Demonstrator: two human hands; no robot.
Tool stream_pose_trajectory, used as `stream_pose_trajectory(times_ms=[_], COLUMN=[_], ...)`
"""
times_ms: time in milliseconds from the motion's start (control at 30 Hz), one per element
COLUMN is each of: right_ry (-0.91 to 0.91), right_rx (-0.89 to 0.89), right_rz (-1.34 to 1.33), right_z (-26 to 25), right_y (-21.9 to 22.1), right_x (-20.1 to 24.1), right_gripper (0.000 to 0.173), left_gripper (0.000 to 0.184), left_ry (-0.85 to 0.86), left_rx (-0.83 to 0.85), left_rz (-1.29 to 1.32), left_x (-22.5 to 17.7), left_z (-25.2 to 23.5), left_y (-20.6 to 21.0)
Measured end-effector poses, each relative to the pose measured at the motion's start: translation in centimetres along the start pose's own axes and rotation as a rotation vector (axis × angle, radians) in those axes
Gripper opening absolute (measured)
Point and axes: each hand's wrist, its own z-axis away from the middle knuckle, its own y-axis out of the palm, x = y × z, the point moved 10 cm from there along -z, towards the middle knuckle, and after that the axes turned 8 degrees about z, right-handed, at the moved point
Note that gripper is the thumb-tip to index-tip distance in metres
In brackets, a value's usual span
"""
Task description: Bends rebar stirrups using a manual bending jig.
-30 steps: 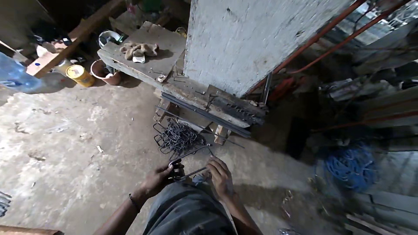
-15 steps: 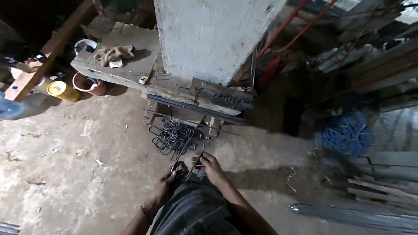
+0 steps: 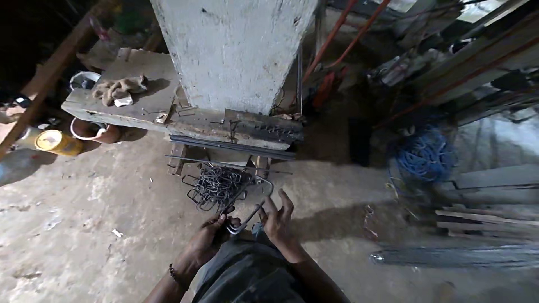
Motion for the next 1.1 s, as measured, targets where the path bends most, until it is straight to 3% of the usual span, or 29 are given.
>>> stream_pose_trajectory(times_ms=[100, 200, 267, 367, 467, 533, 667, 867, 1100], right_ry=[-0.183, -0.248, -0.129, 0.214, 0.413, 0.537, 0.798, 0.92, 0.548], right_rx=[0.195, 0.314, 0.391, 0.57, 0.732, 0.866, 0.893, 0.797, 0.826], right_rz=[0.069, -0.038, -0.156, -0.424, -0.672, -0.878, -1.145, -1.058, -0.566], right_z=[-1.0, -1.2, -1.6, -2.7, -4.3, -5.1, -6.5, -7.6, -13.9], right_y=[0.7, 1.6, 1.7, 1.9, 2.0, 2.4, 4.2, 7.3, 7.6], right_x=[0.5, -0.5, -2.1, -5.4, -7.6, -8.6, -11.8, -18.6, -25.0], right_gripper=[0.019, 0.014, 0.014, 0.017, 0.023, 0.027, 0.028, 0.031, 0.037], left_gripper=[0.037, 0.039, 0.046, 0.06, 0.041, 0.037, 0.042, 0.027, 0.023], left_ry=[-0.051, -0.07, -0.049, 0.055, 0.375, 0.495, 0.367, 0.352, 0.378], left_rx=[0.015, -0.028, -0.119, -0.225, -0.292, -0.231, -0.058, -0.28, -0.297], left_rz=[-0.052, -0.107, -0.195, -0.417, -0.572, -0.621, -0.402, -0.267, -0.161], left_x=[0.5, 1.2, 1.2, 0.5, -1.2, -1.3, 1.7, 2.4, 4.5], left_z=[-1.0, -2.1, -2.7, -3.5, -4.2, -5.2, -9.2, -17.1, -21.6], left_y=[2.0, 3.6, 4.3, 5.1, 6.7, 8.5, 13.4, 17.3, 20.6])
